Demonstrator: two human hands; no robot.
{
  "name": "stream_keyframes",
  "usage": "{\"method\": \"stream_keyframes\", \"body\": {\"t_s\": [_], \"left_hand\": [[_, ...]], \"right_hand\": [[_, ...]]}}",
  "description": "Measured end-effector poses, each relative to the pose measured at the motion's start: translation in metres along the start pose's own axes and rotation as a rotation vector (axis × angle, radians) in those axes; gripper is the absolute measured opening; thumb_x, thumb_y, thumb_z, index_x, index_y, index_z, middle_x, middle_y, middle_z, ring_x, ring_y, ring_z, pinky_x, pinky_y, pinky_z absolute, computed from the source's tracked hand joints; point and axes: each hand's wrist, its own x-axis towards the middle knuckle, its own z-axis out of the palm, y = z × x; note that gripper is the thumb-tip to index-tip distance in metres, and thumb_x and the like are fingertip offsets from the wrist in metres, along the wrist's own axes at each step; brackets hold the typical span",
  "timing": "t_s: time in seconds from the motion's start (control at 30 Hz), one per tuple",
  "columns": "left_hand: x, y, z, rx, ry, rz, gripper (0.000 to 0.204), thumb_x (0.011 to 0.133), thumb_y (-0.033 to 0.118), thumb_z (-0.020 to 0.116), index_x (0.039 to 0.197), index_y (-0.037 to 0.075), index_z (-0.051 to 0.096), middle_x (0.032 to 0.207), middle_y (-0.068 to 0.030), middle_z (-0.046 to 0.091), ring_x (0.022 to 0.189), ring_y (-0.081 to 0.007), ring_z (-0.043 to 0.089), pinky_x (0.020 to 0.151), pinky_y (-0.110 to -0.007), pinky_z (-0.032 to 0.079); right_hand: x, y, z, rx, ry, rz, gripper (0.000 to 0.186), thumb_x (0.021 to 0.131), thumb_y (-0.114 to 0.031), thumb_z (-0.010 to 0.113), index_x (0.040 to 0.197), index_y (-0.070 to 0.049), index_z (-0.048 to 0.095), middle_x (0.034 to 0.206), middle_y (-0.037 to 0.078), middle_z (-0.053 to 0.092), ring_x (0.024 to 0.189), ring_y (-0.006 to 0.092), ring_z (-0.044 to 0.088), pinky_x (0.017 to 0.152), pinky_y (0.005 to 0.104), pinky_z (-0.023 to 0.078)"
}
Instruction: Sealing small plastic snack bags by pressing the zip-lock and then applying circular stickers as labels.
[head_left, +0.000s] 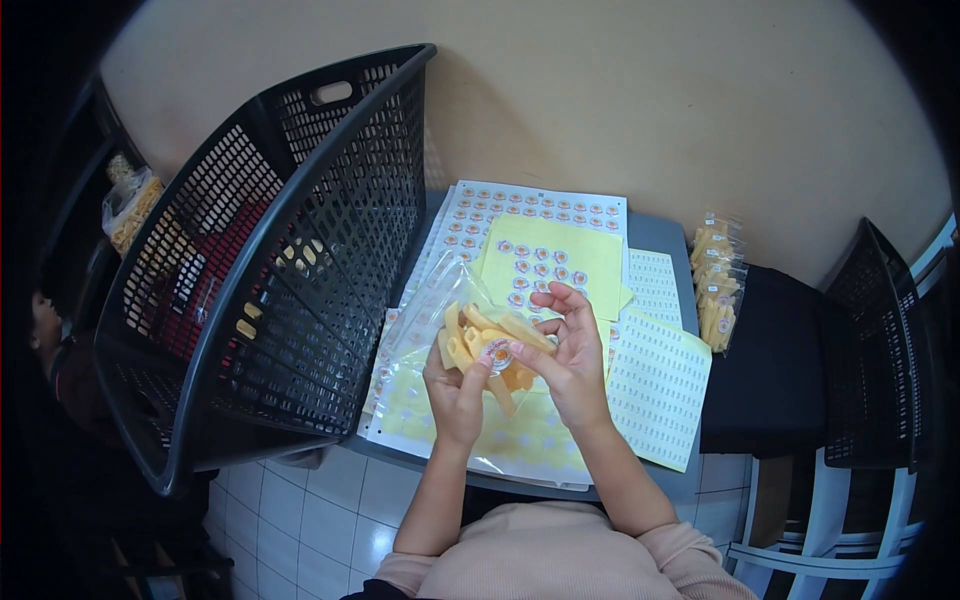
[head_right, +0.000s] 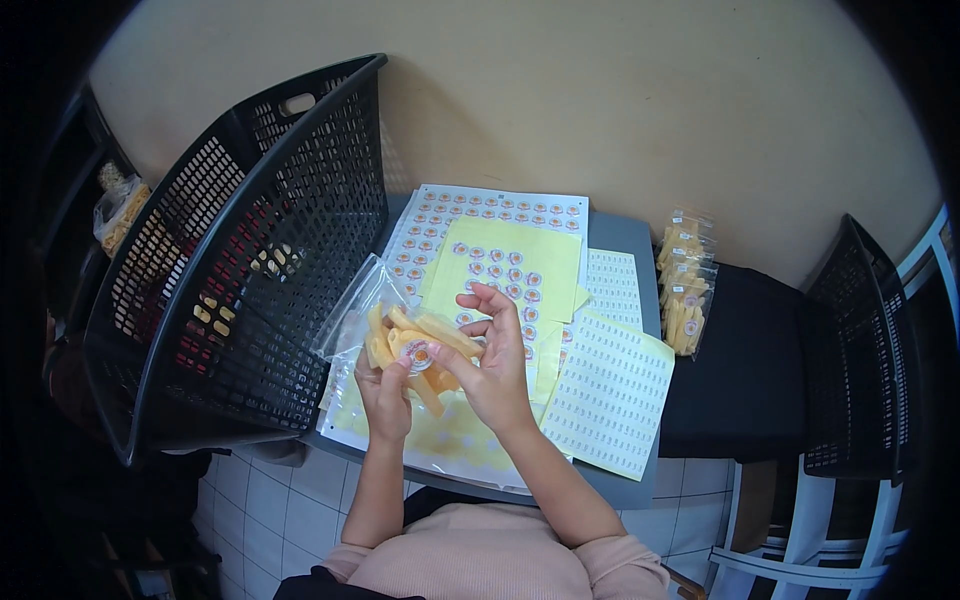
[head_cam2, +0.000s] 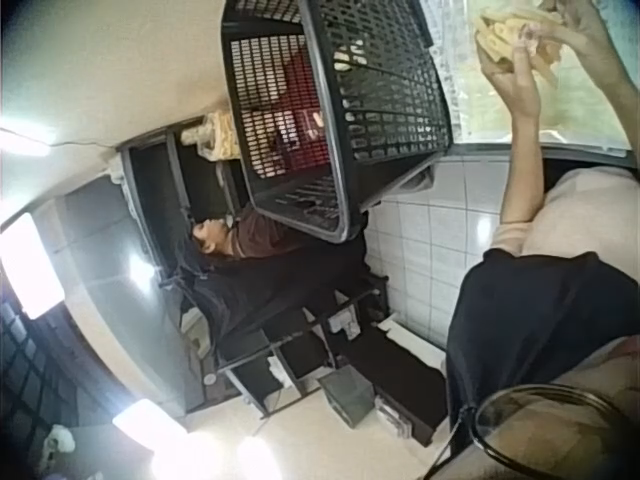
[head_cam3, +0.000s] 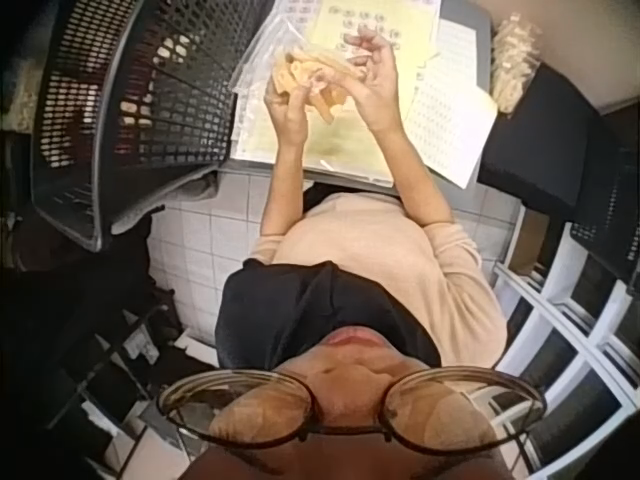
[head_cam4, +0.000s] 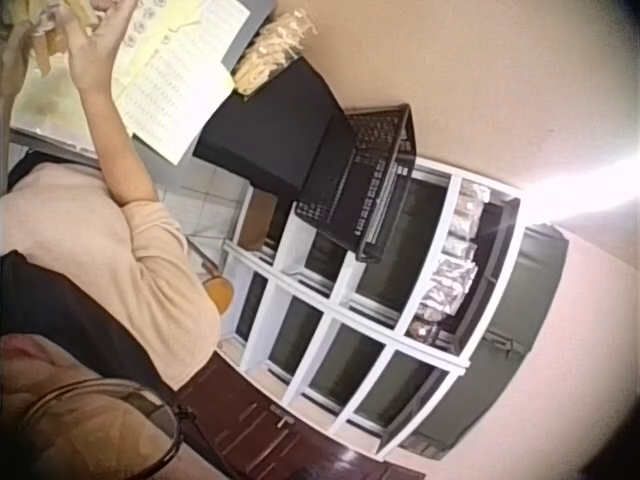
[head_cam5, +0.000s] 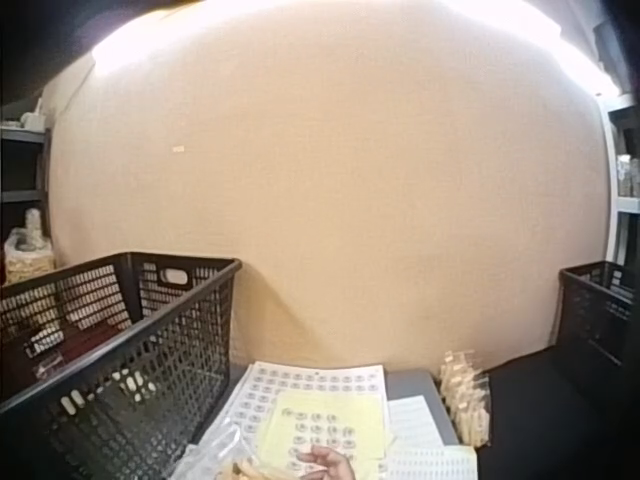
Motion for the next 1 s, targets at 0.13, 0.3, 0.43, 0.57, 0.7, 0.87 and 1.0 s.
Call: {"method": "stream_keyframes", "body": {"t_s": [0.13, 0.3, 0.43, 0.57, 0.7, 0.87, 1.0], "left_hand": [[-0.001, -0.001, 0.000, -0.080, 0.026, -0.061, 0.039, 0.076, 0.004, 0.048, 0.113, -0.006, 0.042, 0.102, -0.0118, 0.053, 0.091, -0.0144, 0.052, 0.079, -0.026, 0.043], [0.000, 0.001, 0.006, -0.146, 0.038, -0.098, 0.041, 0.075, 0.004, 0.051, 0.114, -0.004, 0.041, 0.101, -0.0104, 0.053, 0.090, -0.0136, 0.053, 0.079, -0.026, 0.043], [0.001, 0.004, 0.008, 0.024, -0.139, -0.122, 0.047, 0.071, -0.001, 0.057, 0.115, -0.002, 0.038, 0.100, -0.0083, 0.051, 0.089, -0.0124, 0.052, 0.076, -0.025, 0.044], [-0.002, 0.011, 0.009, 0.126, -0.217, -0.133, 0.048, 0.070, -0.002, 0.058, 0.114, -0.001, 0.038, 0.099, -0.0074, 0.051, 0.089, -0.0119, 0.052, 0.075, -0.025, 0.045], [-0.002, 0.011, 0.005, 0.166, -0.270, -0.095, 0.050, 0.069, -0.001, 0.059, 0.114, -0.001, 0.038, 0.098, -0.0074, 0.051, 0.089, -0.0120, 0.052, 0.076, -0.025, 0.044], [-0.012, 0.003, 0.012, 0.020, -0.248, -0.112, 0.053, 0.068, 0.000, 0.060, 0.115, -0.001, 0.037, 0.099, -0.0082, 0.051, 0.091, -0.0137, 0.051, 0.079, -0.026, 0.043], [-0.019, -0.009, 0.026, 0.002, -0.162, -0.179, 0.055, 0.068, 0.001, 0.061, 0.117, -0.001, 0.037, 0.101, -0.0105, 0.052, 0.093, -0.0154, 0.052, 0.080, -0.027, 0.044]], "right_hand": [[-0.005, -0.003, -0.001, -0.019, -0.005, -0.032, 0.067, 0.061, 0.000, 0.069, 0.118, -0.003, 0.032, 0.108, 0.011, 0.040, 0.082, 0.0109, 0.043, 0.076, 0.0241, 0.039], [-0.009, -0.003, -0.004, -0.008, 0.016, -0.043, 0.065, 0.061, 0.001, 0.067, 0.116, -0.002, 0.033, 0.109, 0.011, 0.040, 0.083, 0.0111, 0.043, 0.077, 0.0241, 0.039], [-0.006, 0.005, -0.016, -0.179, 0.026, -0.181, 0.063, 0.061, -0.001, 0.069, 0.114, -0.001, 0.035, 0.107, 0.011, 0.043, 0.080, 0.0103, 0.044, 0.072, 0.0220, 0.042], [-0.009, 0.000, -0.015, -0.122, 0.070, -0.096, 0.067, 0.060, -0.008, 0.075, 0.115, 0.000, 0.037, 0.105, 0.010, 0.044, 0.070, 0.0073, 0.046, 0.060, 0.0177, 0.043], [-0.016, -0.004, -0.021, -0.022, 0.062, 0.056, 0.072, 0.058, -0.009, 0.078, 0.116, -0.002, 0.036, 0.105, 0.009, 0.042, 0.071, 0.0066, 0.041, 0.066, 0.0189, 0.039], [-0.021, -0.001, -0.038, -0.067, -0.014, 0.064, 0.068, 0.060, -0.008, 0.076, 0.116, -0.003, 0.037, 0.105, 0.007, 0.043, 0.068, 0.0060, 0.040, 0.066, 0.0185, 0.039], [-0.026, -0.008, -0.057, -0.136, -0.097, 0.050, 0.062, 0.062, -0.014, 0.075, 0.112, -0.005, 0.040, 0.107, 0.007, 0.045, 0.071, 0.0083, 0.047, 0.066, 0.0210, 0.042]]}}
